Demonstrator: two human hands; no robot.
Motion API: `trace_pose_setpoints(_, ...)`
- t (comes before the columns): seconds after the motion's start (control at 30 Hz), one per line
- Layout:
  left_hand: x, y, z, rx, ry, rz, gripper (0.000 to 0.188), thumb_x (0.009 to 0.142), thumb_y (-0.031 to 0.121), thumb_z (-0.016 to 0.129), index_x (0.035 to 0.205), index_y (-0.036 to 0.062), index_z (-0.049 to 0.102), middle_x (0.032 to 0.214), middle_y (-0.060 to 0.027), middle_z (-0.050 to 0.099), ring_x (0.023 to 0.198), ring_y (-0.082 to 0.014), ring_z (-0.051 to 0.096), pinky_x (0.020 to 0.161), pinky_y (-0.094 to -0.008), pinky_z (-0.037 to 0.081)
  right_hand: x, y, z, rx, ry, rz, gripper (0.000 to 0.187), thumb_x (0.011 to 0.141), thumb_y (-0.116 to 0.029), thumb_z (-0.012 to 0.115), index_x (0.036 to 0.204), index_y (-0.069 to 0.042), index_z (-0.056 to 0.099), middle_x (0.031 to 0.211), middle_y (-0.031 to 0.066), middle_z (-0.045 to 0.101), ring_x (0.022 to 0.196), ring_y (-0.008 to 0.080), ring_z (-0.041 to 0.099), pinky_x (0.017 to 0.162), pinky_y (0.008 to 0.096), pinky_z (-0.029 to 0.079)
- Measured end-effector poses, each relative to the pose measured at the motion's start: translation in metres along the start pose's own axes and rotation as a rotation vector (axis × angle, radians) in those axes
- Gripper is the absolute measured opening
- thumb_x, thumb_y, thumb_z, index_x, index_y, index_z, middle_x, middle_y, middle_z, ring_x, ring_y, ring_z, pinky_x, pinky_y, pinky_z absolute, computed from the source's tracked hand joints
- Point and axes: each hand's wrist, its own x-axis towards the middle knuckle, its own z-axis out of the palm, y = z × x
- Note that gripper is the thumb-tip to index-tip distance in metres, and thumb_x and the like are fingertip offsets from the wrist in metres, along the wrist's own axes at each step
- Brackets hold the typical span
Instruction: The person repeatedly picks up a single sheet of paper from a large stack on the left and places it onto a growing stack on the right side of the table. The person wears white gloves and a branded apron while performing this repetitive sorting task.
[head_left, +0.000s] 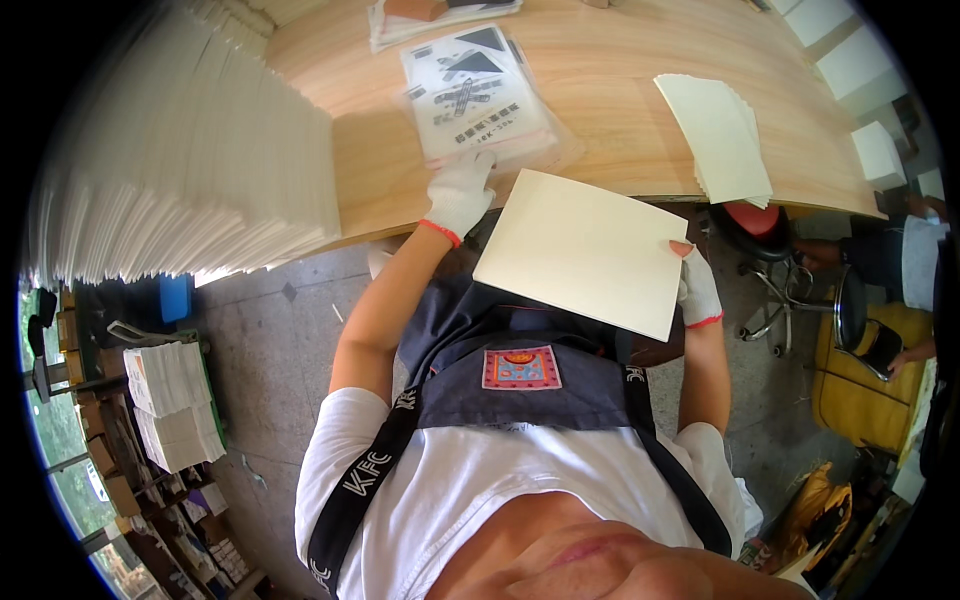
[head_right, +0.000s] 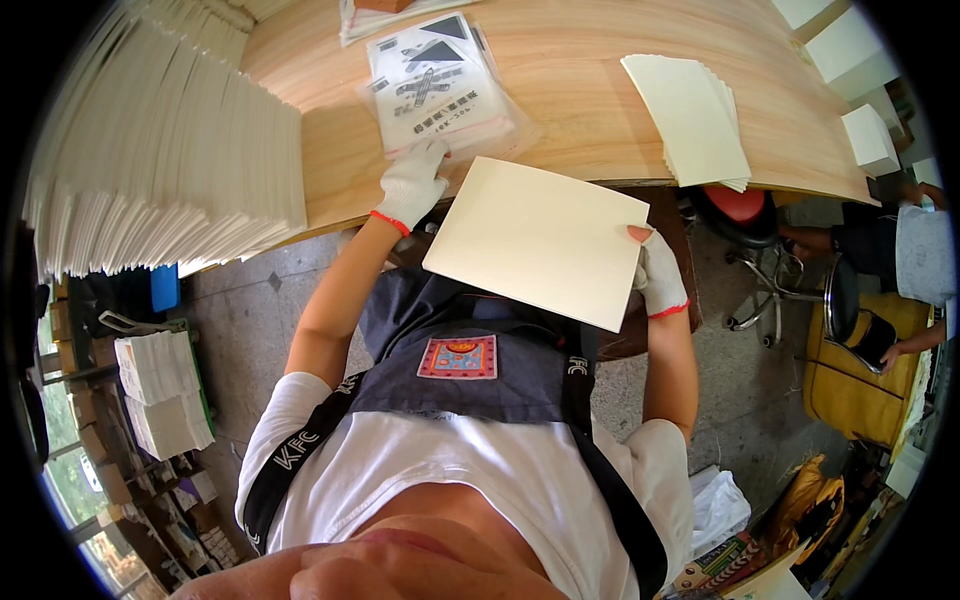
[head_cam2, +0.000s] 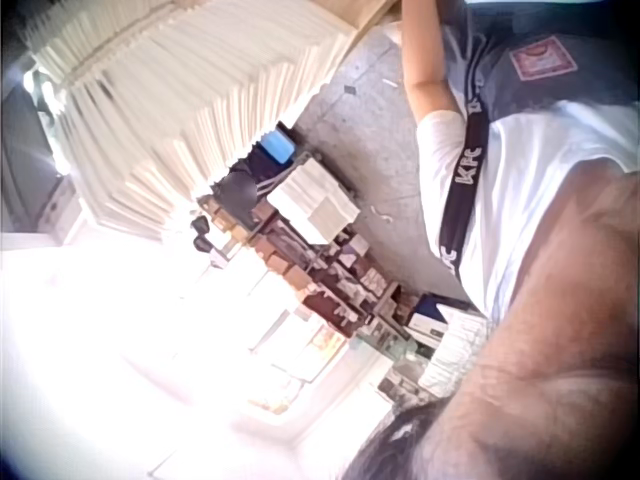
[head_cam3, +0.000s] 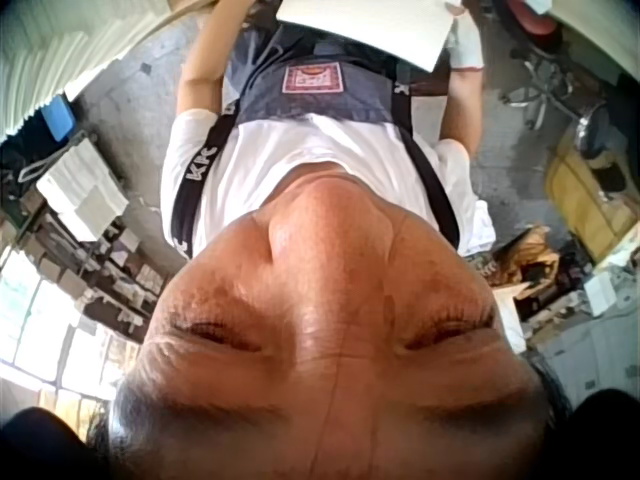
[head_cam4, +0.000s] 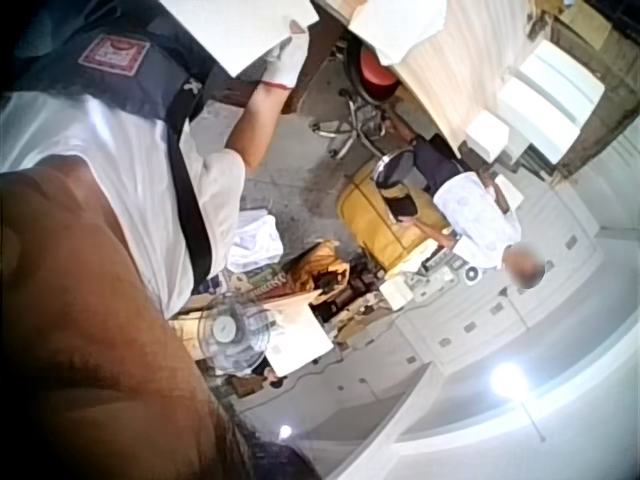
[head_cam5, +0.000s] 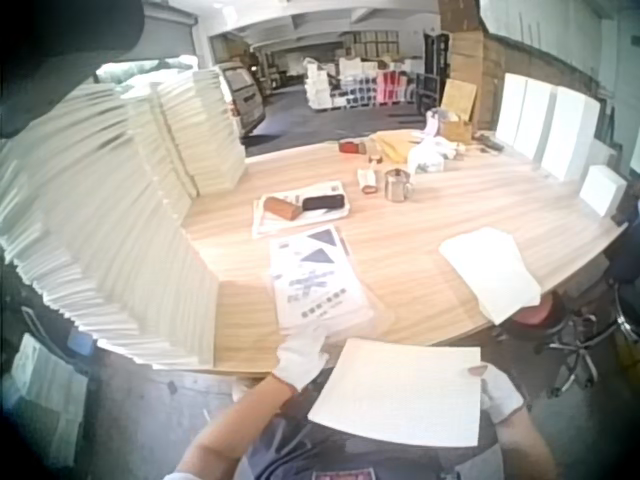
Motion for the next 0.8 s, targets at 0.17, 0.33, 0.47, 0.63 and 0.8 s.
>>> trace_pose_setpoints(0.17,-0.021,-0.009,-0.006,-0.047,0.149,-0.089,0.026,0.067,0.008,0.06,0.092,0.0142,0.057,0.096,-0.0057,0.057,0.095,-0.028,0.055,0.072,-0.0403,0.048,0.015,0.009,-0.017,0.179,-0.311,-0.001,0.04,0.087,-0.022,0.051,0.119,0.002,0.049,0.097,0.0133,0.064,0.048,0.0117,0.055,0.044,0.0219,0.048)
trace_pose_setpoints(0.33,-0.022,-0.014,-0.011,-0.275,0.274,-0.135,0.019,0.073,0.002,0.053,0.089,0.0101,0.06,0.084,-0.0064,0.059,0.082,-0.0257,0.059,0.068,-0.0381,0.048,0.008,0.022,0.017,0.27,-0.028,-0.042,0.044,0.086,-0.019,0.052,0.125,0.0,0.044,0.111,0.0115,0.059,0.089,0.0193,0.063,0.067,0.0281,0.054)
trace_pose_setpoints(0.47,-0.019,-0.017,-0.023,-0.659,0.16,-0.169,0.027,0.074,-0.006,0.048,0.092,0.0081,0.06,0.08,-0.0074,0.058,0.068,-0.0224,0.06,0.06,-0.0316,0.047,0.008,0.033,0.019,0.306,-0.086,-0.071,0.042,0.088,-0.02,0.052,0.125,-0.003,0.045,0.116,0.0122,0.058,0.1,0.0231,0.061,0.08,0.0337,0.053)
trace_pose_setpoints(0.63,-0.024,-0.014,-0.02,-0.416,0.337,-0.007,0.034,0.071,-0.009,0.048,0.096,0.0103,0.062,0.078,-0.0073,0.055,0.062,-0.0213,0.056,0.057,-0.0299,0.045,0.013,0.053,0.026,0.28,-0.082,-0.138,0.04,0.088,-0.017,0.052,0.125,-0.002,0.045,0.119,0.0127,0.056,0.106,0.0233,0.058,0.085,0.0334,0.051)
trace_pose_setpoints(0.8,-0.049,-0.007,-0.001,-0.325,0.557,-0.02,0.036,0.069,-0.009,0.05,0.096,0.0116,0.063,0.079,-0.0064,0.054,0.062,-0.0219,0.054,0.057,-0.0314,0.044,0.0,0.061,0.044,0.296,-0.022,-0.143,0.038,0.089,-0.015,0.05,0.125,-0.001,0.045,0.119,0.0126,0.055,0.107,0.024,0.057,0.087,0.0349,0.05)
